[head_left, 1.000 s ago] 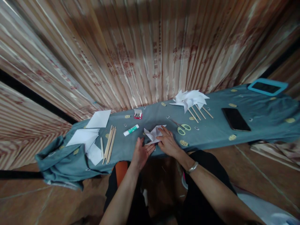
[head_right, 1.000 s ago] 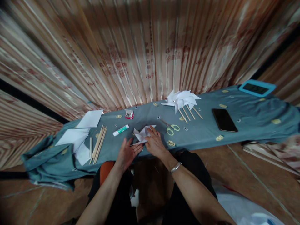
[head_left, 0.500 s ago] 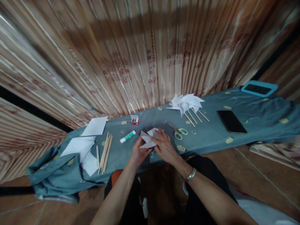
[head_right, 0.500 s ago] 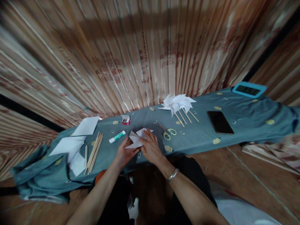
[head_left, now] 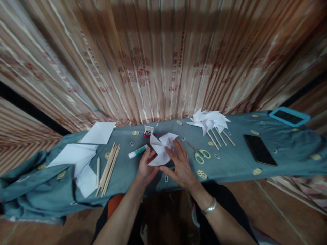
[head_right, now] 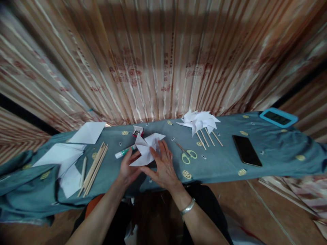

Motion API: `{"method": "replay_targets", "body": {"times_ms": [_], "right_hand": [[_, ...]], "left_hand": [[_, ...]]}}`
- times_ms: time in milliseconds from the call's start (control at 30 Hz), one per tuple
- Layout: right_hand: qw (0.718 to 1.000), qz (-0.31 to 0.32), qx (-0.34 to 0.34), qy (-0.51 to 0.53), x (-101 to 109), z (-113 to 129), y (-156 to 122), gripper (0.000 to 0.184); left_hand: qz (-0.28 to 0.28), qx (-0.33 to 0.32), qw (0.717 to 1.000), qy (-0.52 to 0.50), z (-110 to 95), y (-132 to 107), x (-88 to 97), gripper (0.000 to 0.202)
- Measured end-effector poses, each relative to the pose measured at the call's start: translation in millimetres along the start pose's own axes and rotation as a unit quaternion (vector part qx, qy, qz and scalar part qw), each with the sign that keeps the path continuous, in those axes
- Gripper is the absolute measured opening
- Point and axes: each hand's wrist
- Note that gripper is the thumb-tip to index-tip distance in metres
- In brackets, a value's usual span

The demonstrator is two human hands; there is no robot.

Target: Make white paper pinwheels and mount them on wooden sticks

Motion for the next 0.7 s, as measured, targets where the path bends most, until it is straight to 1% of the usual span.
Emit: {"method": "replay_targets", "body": {"times_ms": [100,233,333,433,533,700], "right_hand": [[1.0,0.007,-0.005,0.002,0.5,1.1,2.4,0.063],[1.0,0.011,0.005,0.008,-2.1,3.8,4.3,0.06],[1.0,0.014,0.01,0.018,-5.8,6.9,4.6,0.059],[0.999,0.018,0.006,0.033,-9.0,10.2,4.5,0.058],[0.998,0.016,-0.005,0.054,-11.0,12.9,4.6,0.055],[0.993,0.003,-0.044,0.109,-12.2,13.7,5.0,0.053]], "left_hand": [[0.022,-0.011,1.0,0.019,-6.2,1.5,1.3,0.045],[0.005,-0.054,0.998,0.042,-11.1,6.9,5.5,0.037],[0.004,-0.077,0.993,0.091,-13.7,10.2,8.0,0.039],[-0.014,-0.095,0.988,0.122,-14.7,12.1,9.3,0.04],[-0.027,-0.121,0.985,0.124,-13.2,13.5,10.5,0.038],[-0.033,-0.159,0.977,0.136,-9.8,15.1,14.2,0.032]]}}
Point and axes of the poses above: each hand's wrist, its own y-axis towards the middle knuckle, its own x-axis out of the back of the hand, z = x × y, and after that the axes turned 14 degrees about -z, right-handed
